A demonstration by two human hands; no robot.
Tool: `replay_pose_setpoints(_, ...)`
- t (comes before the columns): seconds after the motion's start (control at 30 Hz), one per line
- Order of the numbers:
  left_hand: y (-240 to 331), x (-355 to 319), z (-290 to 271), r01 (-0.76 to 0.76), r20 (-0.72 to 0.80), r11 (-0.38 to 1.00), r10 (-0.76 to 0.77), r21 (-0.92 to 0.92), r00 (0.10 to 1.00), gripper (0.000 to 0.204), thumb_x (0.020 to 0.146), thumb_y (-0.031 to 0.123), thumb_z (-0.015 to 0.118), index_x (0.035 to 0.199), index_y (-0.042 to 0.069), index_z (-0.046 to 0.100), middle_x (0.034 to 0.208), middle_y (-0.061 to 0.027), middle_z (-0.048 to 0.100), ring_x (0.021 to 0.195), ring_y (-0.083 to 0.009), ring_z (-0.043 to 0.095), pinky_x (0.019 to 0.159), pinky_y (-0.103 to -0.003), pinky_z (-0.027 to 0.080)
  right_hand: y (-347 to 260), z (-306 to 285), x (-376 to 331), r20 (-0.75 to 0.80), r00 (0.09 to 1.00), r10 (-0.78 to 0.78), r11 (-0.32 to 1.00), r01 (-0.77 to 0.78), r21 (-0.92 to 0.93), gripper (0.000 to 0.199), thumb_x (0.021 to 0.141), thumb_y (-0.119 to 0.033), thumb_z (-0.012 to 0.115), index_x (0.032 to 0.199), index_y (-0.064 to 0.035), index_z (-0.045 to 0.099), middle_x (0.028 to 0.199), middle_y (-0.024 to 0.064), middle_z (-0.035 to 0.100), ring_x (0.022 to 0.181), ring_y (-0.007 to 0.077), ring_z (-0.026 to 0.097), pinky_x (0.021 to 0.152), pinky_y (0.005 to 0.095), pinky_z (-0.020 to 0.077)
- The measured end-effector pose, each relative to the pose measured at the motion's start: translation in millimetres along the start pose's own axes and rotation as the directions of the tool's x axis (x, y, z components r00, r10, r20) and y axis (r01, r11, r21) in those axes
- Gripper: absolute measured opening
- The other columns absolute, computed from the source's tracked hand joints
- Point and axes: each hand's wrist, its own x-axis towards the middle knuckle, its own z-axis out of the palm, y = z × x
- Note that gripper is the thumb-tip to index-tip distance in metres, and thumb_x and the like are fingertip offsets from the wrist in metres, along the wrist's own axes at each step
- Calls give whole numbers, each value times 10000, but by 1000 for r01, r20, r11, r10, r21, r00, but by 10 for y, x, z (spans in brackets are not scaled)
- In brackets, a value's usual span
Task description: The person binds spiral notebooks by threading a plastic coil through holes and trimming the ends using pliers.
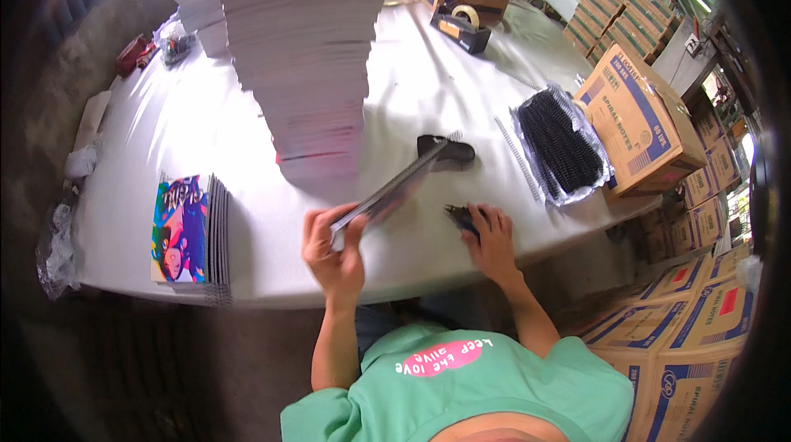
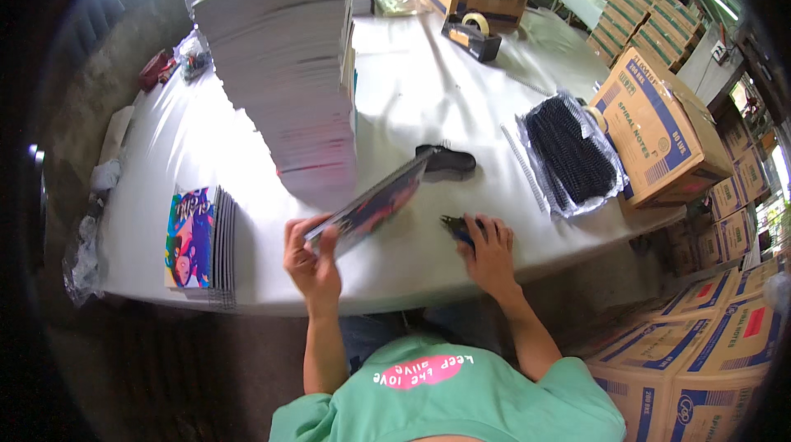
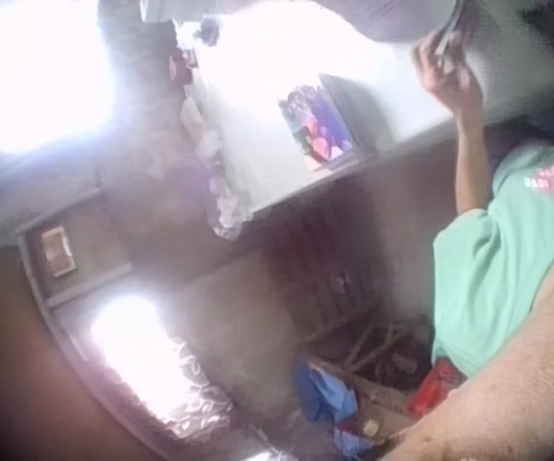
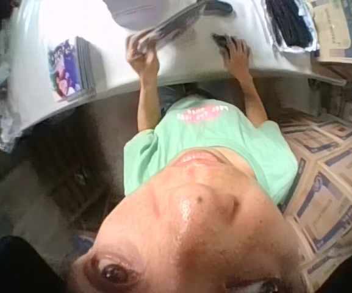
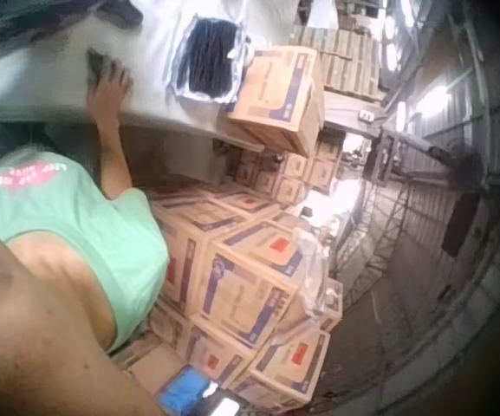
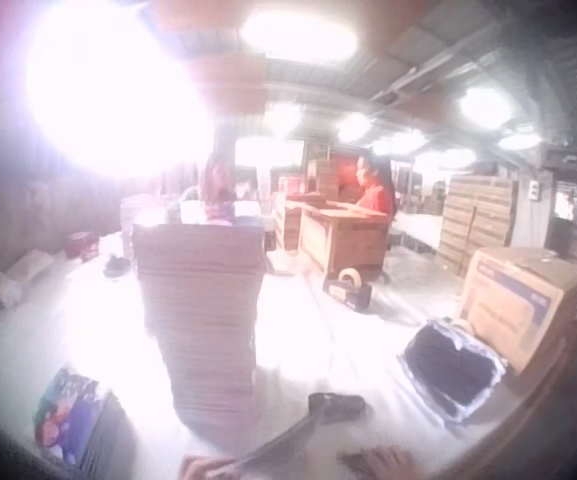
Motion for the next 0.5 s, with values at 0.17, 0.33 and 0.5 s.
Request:
replay_pose_setpoints(0.17,5,-50,159,-201,24,947,202,252,979,253,700,31,748,945,50,689,730,-57,570,655,-171,519,563,-286,414,-472,-496,338,-26,981,194,758,-133,639,458,843,-177,587,1293,-215,510,1081,112,510,999,280,460,879,420,344)
replay_pose_setpoints(0.33,3,-43,117,-305,47,867,312,394,949,271,695,123,766,956,88,700,714,-8,582,626,-140,495,619,-275,356,-1233,-1302,524,-104,972,-213,857,237,458,407,776,-204,675,1175,-266,622,1103,79,493,994,254,450,882,386,309)
replay_pose_setpoints(0.5,11,-35,74,-387,87,793,395,470,915,366,626,71,751,984,127,700,717,33,589,652,-128,504,698,-275,329,-1293,-1316,617,-136,967,-216,882,253,399,391,770,-243,681,1155,-289,635,1103,68,483,1003,267,435,900,399,285)
